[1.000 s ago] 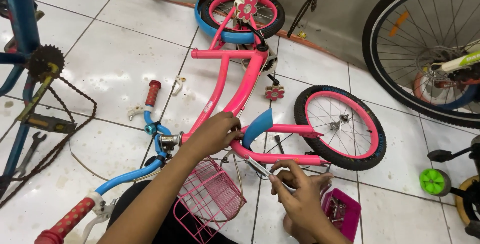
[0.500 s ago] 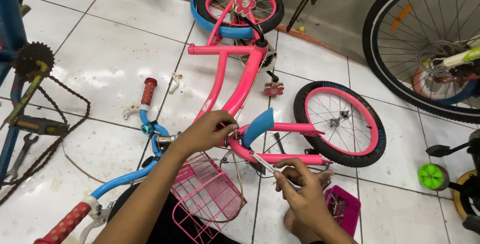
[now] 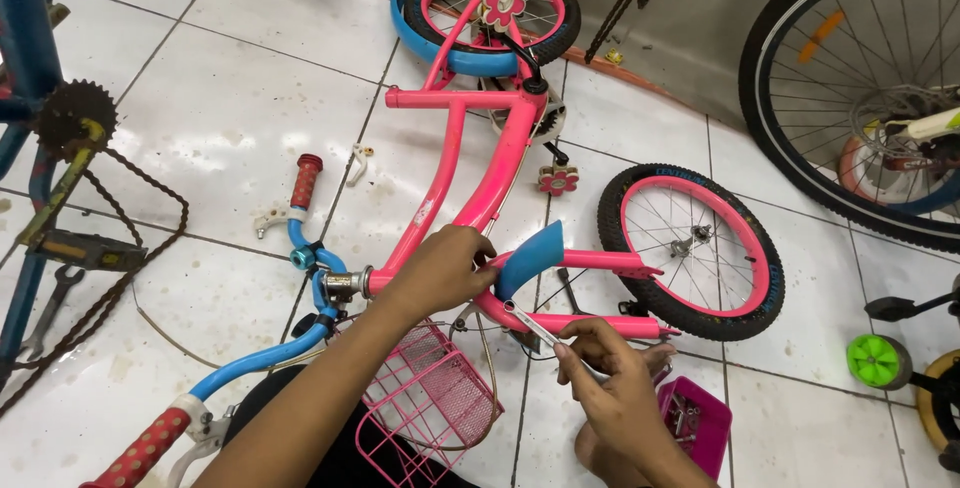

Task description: Installing a front fender on a small pink bicycle using a wrench to tighten bolts.

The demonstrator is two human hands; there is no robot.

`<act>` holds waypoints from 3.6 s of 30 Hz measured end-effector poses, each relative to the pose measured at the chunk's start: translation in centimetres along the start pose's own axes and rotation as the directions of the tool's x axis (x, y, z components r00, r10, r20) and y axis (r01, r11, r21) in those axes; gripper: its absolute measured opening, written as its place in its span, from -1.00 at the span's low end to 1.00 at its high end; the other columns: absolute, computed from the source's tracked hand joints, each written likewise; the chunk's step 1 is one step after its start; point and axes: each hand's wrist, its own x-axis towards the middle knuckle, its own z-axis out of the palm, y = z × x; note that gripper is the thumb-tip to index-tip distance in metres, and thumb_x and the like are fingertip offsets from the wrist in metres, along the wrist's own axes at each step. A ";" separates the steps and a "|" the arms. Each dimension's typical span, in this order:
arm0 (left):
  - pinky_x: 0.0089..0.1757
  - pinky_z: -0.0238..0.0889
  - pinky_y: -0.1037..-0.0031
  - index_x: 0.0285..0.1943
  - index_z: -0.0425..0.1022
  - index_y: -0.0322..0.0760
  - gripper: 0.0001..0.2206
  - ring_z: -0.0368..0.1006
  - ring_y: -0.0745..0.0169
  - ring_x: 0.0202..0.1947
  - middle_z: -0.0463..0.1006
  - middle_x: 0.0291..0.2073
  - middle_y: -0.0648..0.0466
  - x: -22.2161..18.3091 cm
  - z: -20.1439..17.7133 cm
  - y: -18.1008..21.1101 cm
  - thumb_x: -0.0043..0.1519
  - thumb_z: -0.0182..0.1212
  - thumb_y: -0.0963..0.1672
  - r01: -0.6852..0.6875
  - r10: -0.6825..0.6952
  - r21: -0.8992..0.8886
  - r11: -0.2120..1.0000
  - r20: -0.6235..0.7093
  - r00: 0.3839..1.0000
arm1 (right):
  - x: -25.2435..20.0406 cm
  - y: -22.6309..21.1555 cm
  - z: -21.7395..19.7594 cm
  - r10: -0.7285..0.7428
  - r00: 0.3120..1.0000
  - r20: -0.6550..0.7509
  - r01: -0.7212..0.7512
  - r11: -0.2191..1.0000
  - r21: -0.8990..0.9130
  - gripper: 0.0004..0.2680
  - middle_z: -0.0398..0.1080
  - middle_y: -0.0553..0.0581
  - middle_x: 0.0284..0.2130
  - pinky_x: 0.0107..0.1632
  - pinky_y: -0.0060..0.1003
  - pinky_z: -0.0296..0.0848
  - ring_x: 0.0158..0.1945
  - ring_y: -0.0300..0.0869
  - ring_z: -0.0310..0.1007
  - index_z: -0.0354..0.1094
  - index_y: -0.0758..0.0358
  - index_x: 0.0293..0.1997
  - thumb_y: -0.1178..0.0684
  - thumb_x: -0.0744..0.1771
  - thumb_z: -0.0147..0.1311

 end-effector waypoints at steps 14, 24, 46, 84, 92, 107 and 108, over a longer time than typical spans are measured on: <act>-0.31 0.39 0.28 -0.38 0.67 -0.32 -0.87 0.54 0.02 -0.40 0.64 -0.45 -0.04 1.6 2.1 -1.2 0.12 0.18 -0.25 0.003 -0.003 0.008 1.000 -0.064 0.998 | 0.1 0.1 -0.3 -0.045 0.999 0.010 0.045 0.999 -0.012 -0.87 0.46 0.08 -0.68 -0.41 -0.39 0.50 -0.63 -0.27 0.33 0.45 0.28 -0.16 0.05 0.32 0.16; -0.14 0.47 0.35 0.14 0.58 -0.32 -0.70 0.58 0.19 -0.23 0.54 -0.17 0.00 0.6 1.2 -1.8 0.24 0.13 -0.18 -0.200 0.154 -0.198 0.960 -0.227 0.962 | 0.0 0.5 -0.3 -0.006 1.000 -0.020 0.006 0.999 0.033 -0.84 0.47 0.14 -0.66 -0.48 -0.40 0.40 -0.58 -0.22 0.39 0.41 0.28 -0.09 0.07 0.31 0.18; -0.27 0.29 0.35 -0.28 0.50 -0.24 -0.92 0.47 0.12 -0.33 0.60 -0.38 0.08 -8.7 9.5 3.3 0.28 0.23 -0.16 -0.453 0.464 -0.235 0.860 -0.012 0.886 | -2.0 -2.4 -8.3 0.183 0.893 0.411 -0.174 0.983 -0.059 -0.81 0.57 0.22 -0.52 -0.35 -0.38 0.50 -0.48 -0.22 0.45 0.38 0.13 0.02 -0.02 0.34 0.07; -0.30 0.25 0.41 -0.30 0.49 -0.25 -0.88 0.38 0.23 -0.41 0.53 -0.43 0.12 -3.6 17.2 7.7 0.30 0.21 -0.14 -0.346 0.343 -0.260 0.902 -0.059 0.938 | -13.9 32.7 -18.6 0.788 0.242 -0.567 -0.238 0.614 0.752 -0.70 0.29 0.08 0.08 0.33 -0.57 0.25 0.21 -0.39 0.29 0.15 0.22 0.14 -0.17 0.50 -0.41; -0.30 0.28 0.40 -0.30 0.49 -0.24 -0.88 0.43 0.21 -0.40 0.58 -0.42 0.11 -3.2 17.3 7.6 0.29 0.23 -0.13 -0.367 0.369 -0.223 0.903 -0.033 0.929 | 4.4 23.2 -2.6 0.361 0.811 -0.459 -0.584 0.493 -0.644 -0.07 -0.26 0.33 0.52 0.48 -0.06 -0.14 0.57 0.04 -0.26 -0.50 0.17 0.55 -0.17 0.17 0.34; -0.31 0.26 0.41 -0.29 0.48 -0.25 -0.87 0.40 0.23 -0.39 0.54 -0.40 0.11 -4.4 14.8 6.6 0.31 0.22 -0.13 -0.359 0.358 -0.258 0.897 -0.051 0.932 | 4.5 14.1 -3.8 0.707 0.579 -0.406 -0.727 0.673 0.135 -0.39 -0.47 -0.05 0.59 0.57 -0.26 -0.62 0.62 -0.31 -0.61 -0.52 0.09 0.58 -0.39 0.36 -0.73; -0.31 0.26 0.42 -0.29 0.49 -0.24 -0.88 0.40 0.24 -0.39 0.55 -0.40 0.11 -4.5 14.5 6.5 0.30 0.22 -0.13 -0.349 0.349 -0.259 0.900 -0.048 0.936 | 3.8 12.8 -3.7 0.687 0.621 -0.377 -0.732 0.680 0.034 -0.41 -0.52 -0.06 0.59 0.57 -0.27 -0.64 0.62 -0.32 -0.66 -0.60 0.06 0.57 -0.36 0.36 -0.76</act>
